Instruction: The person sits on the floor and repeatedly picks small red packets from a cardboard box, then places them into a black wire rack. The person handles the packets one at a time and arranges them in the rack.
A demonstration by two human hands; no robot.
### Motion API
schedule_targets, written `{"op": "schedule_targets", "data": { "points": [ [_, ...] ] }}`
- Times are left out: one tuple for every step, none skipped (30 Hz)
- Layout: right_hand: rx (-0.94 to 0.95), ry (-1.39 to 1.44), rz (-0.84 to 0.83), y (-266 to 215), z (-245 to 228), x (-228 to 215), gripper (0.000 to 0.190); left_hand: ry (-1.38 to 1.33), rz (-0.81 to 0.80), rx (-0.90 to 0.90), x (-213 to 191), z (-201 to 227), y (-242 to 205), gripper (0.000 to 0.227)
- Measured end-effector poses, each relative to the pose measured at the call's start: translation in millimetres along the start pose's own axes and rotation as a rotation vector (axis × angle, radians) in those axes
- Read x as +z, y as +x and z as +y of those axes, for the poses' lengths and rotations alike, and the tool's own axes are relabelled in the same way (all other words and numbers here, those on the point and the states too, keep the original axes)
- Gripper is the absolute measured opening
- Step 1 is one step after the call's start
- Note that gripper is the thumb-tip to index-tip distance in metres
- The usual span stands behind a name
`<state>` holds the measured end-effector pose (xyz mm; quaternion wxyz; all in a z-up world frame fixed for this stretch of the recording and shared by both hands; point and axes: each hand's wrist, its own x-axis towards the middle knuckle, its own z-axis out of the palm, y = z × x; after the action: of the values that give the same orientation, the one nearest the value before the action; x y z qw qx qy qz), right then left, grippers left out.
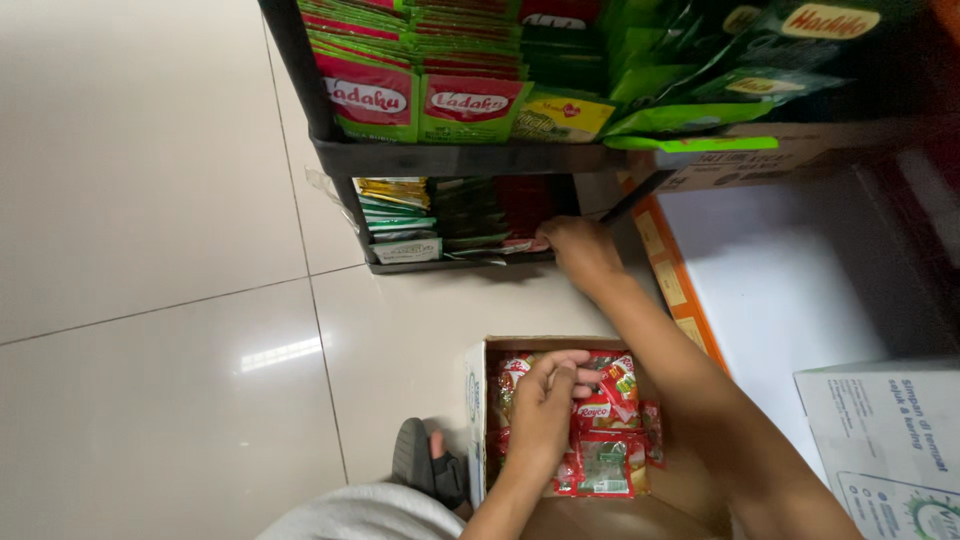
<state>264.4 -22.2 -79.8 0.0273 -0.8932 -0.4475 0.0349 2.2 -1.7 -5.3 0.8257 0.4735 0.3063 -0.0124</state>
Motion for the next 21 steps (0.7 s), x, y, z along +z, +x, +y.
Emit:
{"op": "schedule_targets", "data": {
  "points": [
    [0.0, -0.001, 0.001, 0.8, 0.5, 0.3, 0.032, 0.0, -0.001, 0.001, -0.3, -0.5, 0.9, 0.03],
    [-0.02, -0.01, 0.005, 1.0, 0.7, 0.5, 0.027, 0.005, 0.001, 0.017, -0.5, -1.3, 1.1, 0.03],
    [-0.039, -0.018, 0.009, 0.5, 0.7, 0.6, 0.022, 0.01, 0.002, 0.034, -0.6, -2.3, 0.6, 0.029],
    [-0.037, -0.019, 0.01, -2.4, 0.3, -3.2, 0.022, 0.011, 0.0, 0.034, -1.7, -5.6, 2.6, 0.029],
    [-0.03, -0.033, 0.047, -6.1, -0.4, -7.4, 0.025, 0.016, -0.012, 0.06, -2.6, -9.0, 3.8, 0.029],
    [-0.023, -0.048, 0.086, -9.3, -1.1, -12.8, 0.028, 0.02, -0.024, 0.088, -3.2, -11.7, 4.9, 0.029],
    [-0.022, -0.049, 0.089, -15.9, -0.5, -17.9, 0.028, 0.021, -0.027, 0.09, -5.1, -11.6, 3.6, 0.029],
    [0.05, -0.039, 0.186, -22.0, 0.7, -24.7, 0.026, 0.017, -0.016, 0.089, -6.4, -10.7, 2.9, 0.028],
    [0.123, -0.029, 0.284, -28.7, 1.8, -32.1, 0.025, 0.013, -0.006, 0.088, -7.4, -9.6, 1.4, 0.027],
    [0.125, -0.033, 0.29, -41.7, 1.7, -41.5, 0.025, 0.014, -0.011, 0.093, -8.5, -14.6, 5.3, 0.027],
    [0.078, 0.007, 0.331, -55.4, 1.8, -51.2, 0.022, 0.05, 0.003, 0.099, -9.0, -19.6, 8.7, 0.029],
    [0.033, 0.046, 0.376, -69.7, 3.0, -61.9, 0.019, 0.09, 0.012, 0.109, -8.7, -23.9, 13.1, 0.031],
    [0.039, 0.039, 0.386, -87.6, -2.9, -74.8, 0.019, 0.094, 0.001, 0.117, -8.7, -23.8, 12.1, 0.031],
    [0.029, 0.078, 0.423, -106.4, -10.0, -86.9, 0.019, 0.105, 0.029, 0.11, -9.3, -23.8, 10.4, 0.031],
    [0.017, 0.117, 0.46, -125.3, -16.9, -98.7, 0.02, 0.115, 0.057, 0.103, -9.5, -23.7, 8.9, 0.031],
    [0.025, 0.116, 0.469, -147.9, -18.7, -102.6, 0.02, 0.123, 0.05, 0.107, -13.3, -23.2, 5.6, 0.031],
    [0.05, 0.17, 0.418, -170.5, -20.4, -106.0, 0.02, 0.196, 0.053, 0.119, -16.9, -22.8, 2.7, 0.031],
    [0.072, 0.226, 0.368, -192.2, -22.0, -108.4, 0.021, 0.268, 0.059, 0.132, -20.7, -22.6, 0.5, 0.031],
    [0.076, 0.226, 0.379, -212.2, -30.5, -120.8, 0.021, 0.276, 0.054, 0.138, -24.3, -25.9, 2.6, 0.031],
    [0.101, 0.25, 0.322, -232.4, -39.8, -131.9, 0.023, 0.345, 0.069, 0.155, -28.8, -30.0, 3.6, 0.031],
    [0.126, 0.275, 0.264, -252.3, -48.5, -142.4, 0.025, 0.414, 0.083, 0.171, -33.3, -34.4, 5.5, 0.031]
  ]
}}
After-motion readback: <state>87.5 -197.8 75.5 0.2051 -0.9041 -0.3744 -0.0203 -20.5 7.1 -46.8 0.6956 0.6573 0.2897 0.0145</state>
